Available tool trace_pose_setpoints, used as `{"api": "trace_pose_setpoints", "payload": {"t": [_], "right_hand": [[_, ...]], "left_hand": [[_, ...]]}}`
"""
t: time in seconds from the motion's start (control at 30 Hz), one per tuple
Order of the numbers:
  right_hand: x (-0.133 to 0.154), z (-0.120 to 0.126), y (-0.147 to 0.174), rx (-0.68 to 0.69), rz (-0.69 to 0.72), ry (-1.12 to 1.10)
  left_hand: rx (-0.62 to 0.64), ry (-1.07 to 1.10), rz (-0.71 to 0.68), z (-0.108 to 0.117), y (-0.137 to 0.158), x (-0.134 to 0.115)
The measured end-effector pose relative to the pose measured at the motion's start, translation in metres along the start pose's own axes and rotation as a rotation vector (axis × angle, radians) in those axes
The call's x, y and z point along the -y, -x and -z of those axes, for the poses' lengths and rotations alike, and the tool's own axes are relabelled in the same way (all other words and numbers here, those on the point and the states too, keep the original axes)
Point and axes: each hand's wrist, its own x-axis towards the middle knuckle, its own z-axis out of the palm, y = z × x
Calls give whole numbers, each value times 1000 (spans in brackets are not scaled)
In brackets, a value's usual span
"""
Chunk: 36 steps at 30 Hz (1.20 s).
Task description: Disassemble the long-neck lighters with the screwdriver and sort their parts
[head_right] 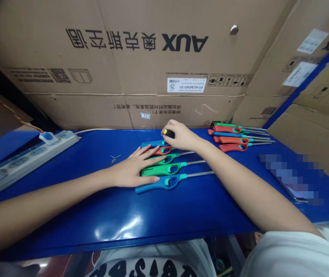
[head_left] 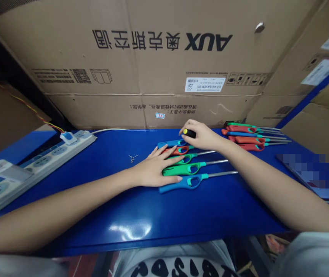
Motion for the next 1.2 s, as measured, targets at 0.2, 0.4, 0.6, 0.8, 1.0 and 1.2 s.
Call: {"api": "trace_pose_setpoints", "payload": {"t": [0.2, 0.4, 0.6, 0.8, 1.0, 1.2], "right_hand": [[91, 19, -10, -183, 282, -147], [137, 34, 4, -197, 288, 1], [131, 15, 11, -233, 205, -9], [128, -1, 14, -244, 228, 9], [128, -7, 15, -199, 207, 43], [131, -9, 20, -190, 189, 86]], "left_hand": [[-179, 79, -119, 3, -6, 7], [-233, 154, -297, 13, 3, 12], [-213, 114, -209, 3, 17, 15], [-328, 161, -226, 17, 45, -5], [-264, 93, -122, 13, 62, -15], [-262, 53, -99, 1, 58, -15]]}}
